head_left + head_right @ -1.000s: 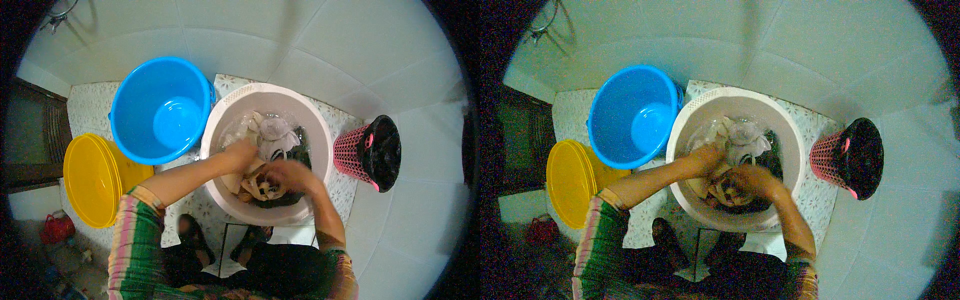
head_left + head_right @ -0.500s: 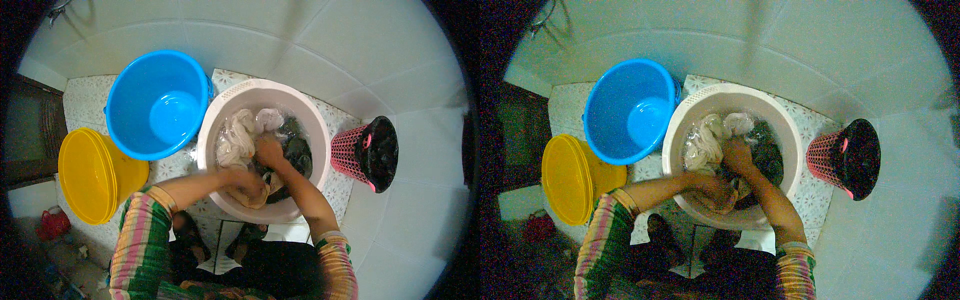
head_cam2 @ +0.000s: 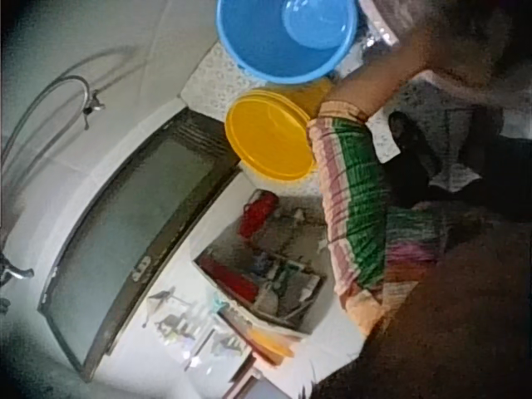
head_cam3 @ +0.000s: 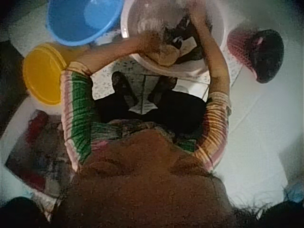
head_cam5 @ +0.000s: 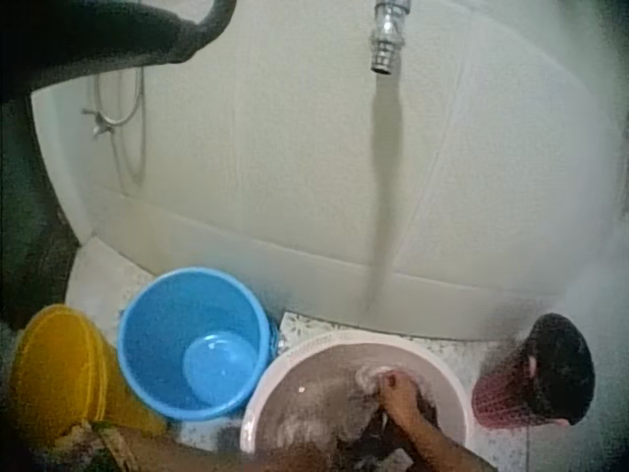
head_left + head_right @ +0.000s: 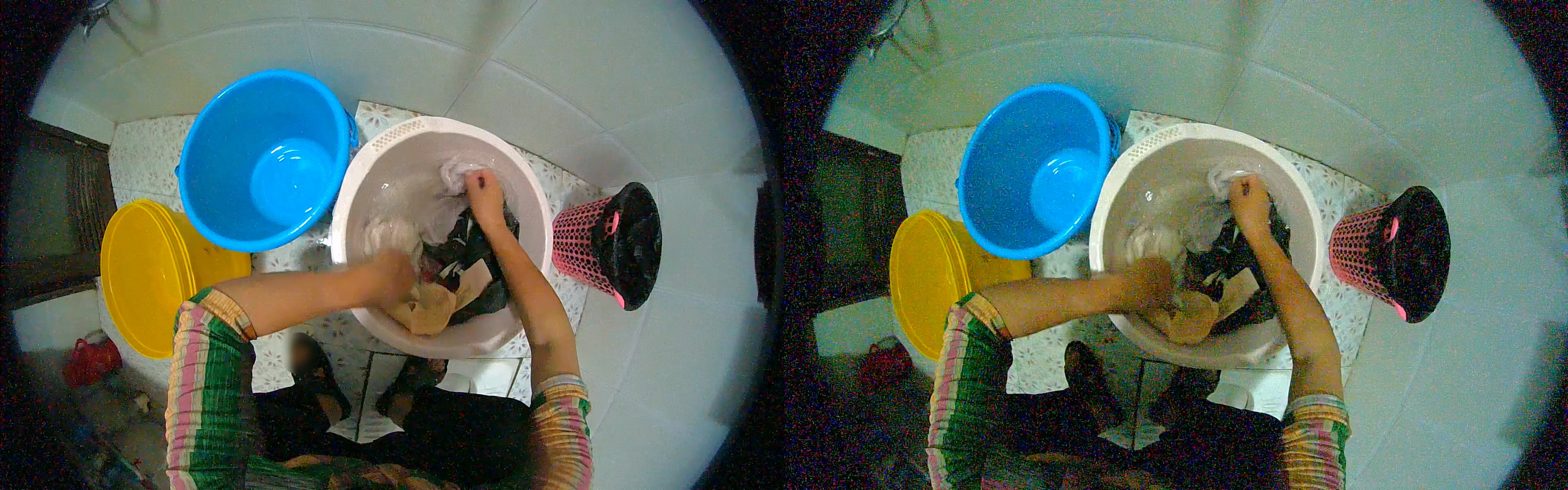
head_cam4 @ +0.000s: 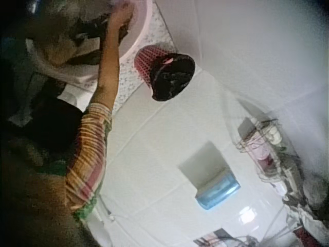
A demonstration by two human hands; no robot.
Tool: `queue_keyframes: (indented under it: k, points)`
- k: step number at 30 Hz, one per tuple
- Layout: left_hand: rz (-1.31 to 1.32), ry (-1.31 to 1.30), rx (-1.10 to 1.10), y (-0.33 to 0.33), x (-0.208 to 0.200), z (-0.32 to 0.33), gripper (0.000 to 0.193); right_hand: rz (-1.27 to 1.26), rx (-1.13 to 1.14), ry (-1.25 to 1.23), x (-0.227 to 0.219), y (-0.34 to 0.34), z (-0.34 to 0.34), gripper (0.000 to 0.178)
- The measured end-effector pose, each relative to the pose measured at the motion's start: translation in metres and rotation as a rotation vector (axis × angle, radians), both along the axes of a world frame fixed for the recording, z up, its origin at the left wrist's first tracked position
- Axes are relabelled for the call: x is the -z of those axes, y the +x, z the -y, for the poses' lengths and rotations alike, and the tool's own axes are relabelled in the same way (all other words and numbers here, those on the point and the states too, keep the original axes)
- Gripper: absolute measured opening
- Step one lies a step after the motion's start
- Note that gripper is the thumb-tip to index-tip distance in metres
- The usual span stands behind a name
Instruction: The person washes clothes by hand in a soapy basin, scrubbing and wringing garments including a black shirt and a patterned cloth, and then rinses them in a bucket of water.
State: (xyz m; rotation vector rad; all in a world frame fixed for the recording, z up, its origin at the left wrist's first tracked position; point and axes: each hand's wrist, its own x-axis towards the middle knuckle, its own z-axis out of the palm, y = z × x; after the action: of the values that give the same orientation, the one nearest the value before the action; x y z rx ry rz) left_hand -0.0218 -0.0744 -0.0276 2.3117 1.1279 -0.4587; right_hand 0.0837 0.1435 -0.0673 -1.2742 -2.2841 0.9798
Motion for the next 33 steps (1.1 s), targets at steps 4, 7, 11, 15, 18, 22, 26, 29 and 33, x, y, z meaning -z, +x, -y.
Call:
queue_keyframes:
  k: [4,7,11,15,18,22,26,29,33]
  points:
    - [0.367,0.056,-0.141,0.004,-0.003,0.016,0.027,-0.217,-0.53,0.276,-0.01,-0.048,0.059,0.03]
    - [0.348,-0.045,-0.21,0.02,-0.003,0.017,0.028,-0.083,-0.852,0.193,-0.002,-0.055,0.091,0.027]
    - [0.296,-0.085,-0.34,-0.017,-0.049,-0.018,0.025,-0.228,-0.54,-0.264,-0.004,-0.038,0.07,0.02]
    - [0.137,0.473,-0.734,-0.065,0.008,-0.074,0.04,-0.02,-0.228,-0.057,0.025,-0.002,0.019,0.022]
    - [0.03,0.532,-0.924,-0.042,0.051,-0.073,0.042,0.199,-0.228,-0.028,0.024,0.019,0.029,0.024]
    - [0.095,0.578,-1.095,-0.002,0.048,-0.065,0.038,0.445,-0.135,-0.07,0.032,0.039,0.026,0.027]
    - [0.169,0.528,-1.012,-0.007,0.041,-0.069,0.026,0.113,-0.033,-0.143,0.026,0.048,0.022,0.026]
    - [0.302,0.508,-1.003,-0.034,0.022,-0.072,0.022,-0.311,0.197,-0.434,0.004,0.054,0.029,0.016]
    - [0.417,0.545,-1.058,-0.032,0.068,-0.078,0.014,-0.562,0.387,-1.165,-0.033,0.041,0.041,0.008]
